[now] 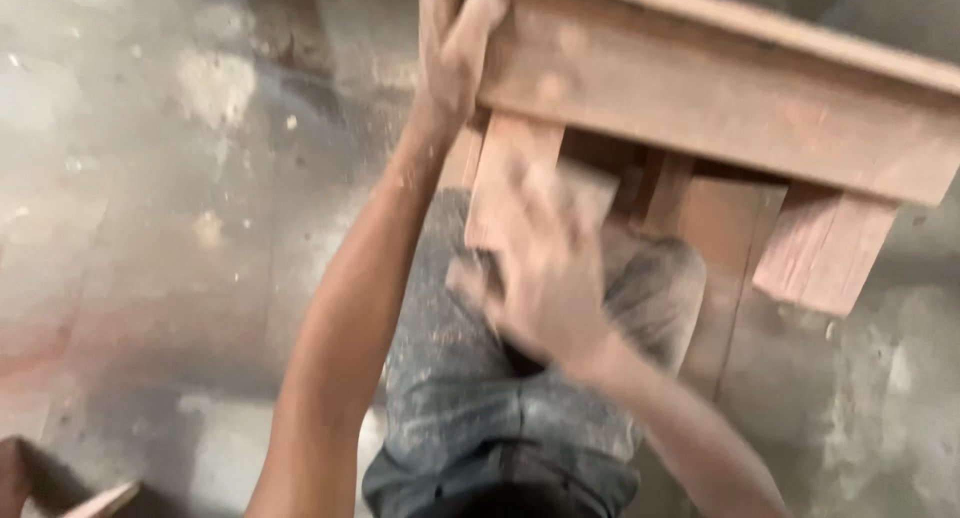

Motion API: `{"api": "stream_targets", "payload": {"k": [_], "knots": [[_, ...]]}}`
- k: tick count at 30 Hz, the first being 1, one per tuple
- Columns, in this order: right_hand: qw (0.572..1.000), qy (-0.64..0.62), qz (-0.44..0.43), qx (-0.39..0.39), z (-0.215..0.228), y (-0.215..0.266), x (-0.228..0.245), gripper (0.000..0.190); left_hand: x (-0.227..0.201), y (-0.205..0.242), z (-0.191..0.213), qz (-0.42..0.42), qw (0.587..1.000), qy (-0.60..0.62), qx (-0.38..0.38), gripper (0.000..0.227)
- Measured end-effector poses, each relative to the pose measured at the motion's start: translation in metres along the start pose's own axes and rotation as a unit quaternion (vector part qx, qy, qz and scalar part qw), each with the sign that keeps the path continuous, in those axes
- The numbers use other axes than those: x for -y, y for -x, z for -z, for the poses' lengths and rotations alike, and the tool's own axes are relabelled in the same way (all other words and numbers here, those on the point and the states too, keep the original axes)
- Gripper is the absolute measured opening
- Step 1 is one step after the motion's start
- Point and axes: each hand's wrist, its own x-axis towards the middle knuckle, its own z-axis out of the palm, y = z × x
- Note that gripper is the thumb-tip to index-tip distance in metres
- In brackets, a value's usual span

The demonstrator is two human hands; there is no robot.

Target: The person is sanding a wooden stool with sandpaper, rubbing the surfaces of the legs and the top frame while holding the object on their lap.

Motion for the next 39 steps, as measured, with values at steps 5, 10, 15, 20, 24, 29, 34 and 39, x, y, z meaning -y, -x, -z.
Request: {"api": "stream_targets", "payload": {"k": [5, 10, 15, 20, 24, 29, 34, 39], "knots": [[0.999, -0.021, 0.029, 0.024, -0.001, 0.001, -0.007, 0.074, -0.002, 0.01, 0.003, -0.051, 0.997, -0.051, 0.02, 0.007], [1.0, 0.0, 0.017, -0.001, -0.006, -0.012, -0.007, 0.074, -0.016, 0.006, -0.003, -0.093, 0.994, -0.062, 0.014, 0.024], [0.997, -0.063, 0.031, -0.031, -0.001, 0.011, -0.005, 0.064, -0.022, 0.009, -0.005, -0.045, 0.996, -0.078, 0.006, 0.024], [0.999, -0.014, -0.028, -0.023, -0.004, 0.014, 0.004, 0.069, -0.036, 0.005, -0.009, -0.096, 0.991, -0.081, 0.035, 0.031], [1.0, -0.016, 0.0, -0.016, 0.008, 0.026, 0.005, 0.062, -0.03, 0.003, -0.009, -0.046, 0.999, -0.007, 0.026, 0.025], [0.998, 0.003, -0.056, -0.021, 0.001, 0.025, -0.001, 0.076, -0.007, 0.014, -0.004, -0.005, 0.998, -0.06, -0.007, 0.008], [0.999, 0.038, -0.022, -0.021, 0.0, 0.038, -0.004, 0.072, -0.002, 0.007, 0.0, 0.009, 1.0, 0.012, 0.004, 0.009], [0.999, 0.0, -0.032, -0.029, -0.006, 0.019, -0.006, 0.08, -0.02, 0.003, -0.004, -0.074, 0.996, -0.038, 0.034, 0.026]]}}
